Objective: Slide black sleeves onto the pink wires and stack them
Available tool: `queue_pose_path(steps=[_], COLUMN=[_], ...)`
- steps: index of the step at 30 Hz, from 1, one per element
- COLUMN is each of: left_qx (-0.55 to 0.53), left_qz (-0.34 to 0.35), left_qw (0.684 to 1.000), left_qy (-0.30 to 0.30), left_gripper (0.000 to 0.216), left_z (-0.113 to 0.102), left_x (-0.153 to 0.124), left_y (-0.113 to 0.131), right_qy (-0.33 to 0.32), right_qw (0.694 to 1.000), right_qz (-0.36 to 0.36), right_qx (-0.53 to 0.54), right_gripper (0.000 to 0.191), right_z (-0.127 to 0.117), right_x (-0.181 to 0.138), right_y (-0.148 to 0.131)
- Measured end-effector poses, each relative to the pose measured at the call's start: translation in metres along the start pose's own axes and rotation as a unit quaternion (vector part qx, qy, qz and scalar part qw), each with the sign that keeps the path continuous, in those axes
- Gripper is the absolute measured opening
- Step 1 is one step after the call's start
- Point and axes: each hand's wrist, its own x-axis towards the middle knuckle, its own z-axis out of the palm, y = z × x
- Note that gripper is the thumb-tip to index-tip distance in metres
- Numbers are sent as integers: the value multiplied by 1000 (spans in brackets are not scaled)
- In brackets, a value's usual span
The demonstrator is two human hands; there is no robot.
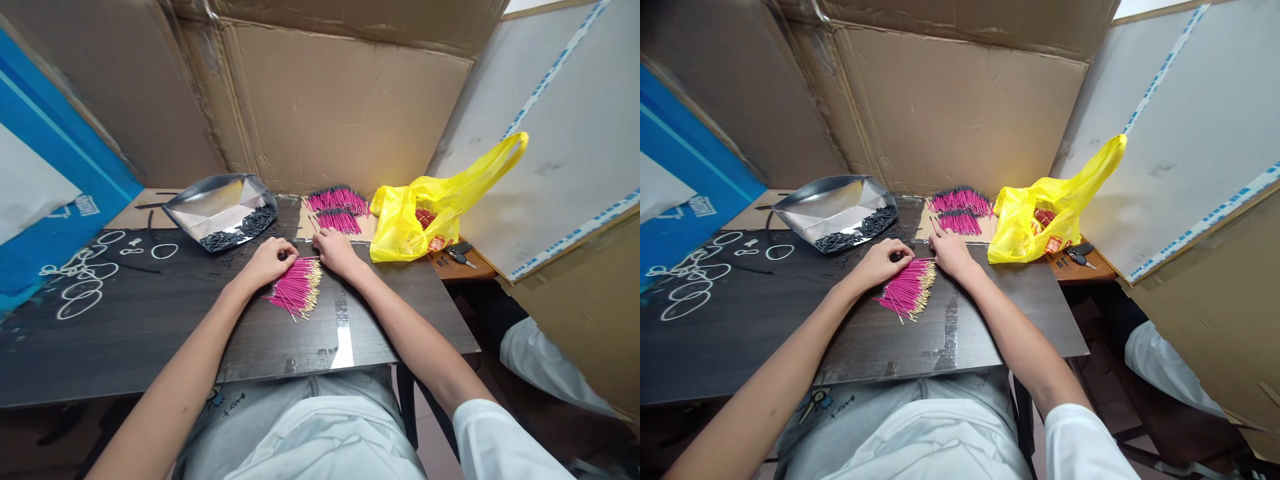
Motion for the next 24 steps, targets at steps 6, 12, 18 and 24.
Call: queue_pose_path(steps=[6,12,18,24], left_qx=[5,1,-14,-41], left_qz=[-2,-23,-32,-56], left_qw=[1000,1000,999,997], left_qy=[-17,-14,4,19], left_gripper=[23,27,26,28], left_z=[-1,0,2,2], left_x=[1,0,0,0], left_y=[3,1,-3,-2], right_qy=[11,11,20,-1], right_qw=[1000,998,996,996], right_qz=[-24,-50,-53,-86], right_qx=[4,46,73,35], right_gripper=[24,22,22,25], right_z=[2,3,7,12], right_x=[-1,-3,1,10], right_y=[-9,-16,-25,-27])
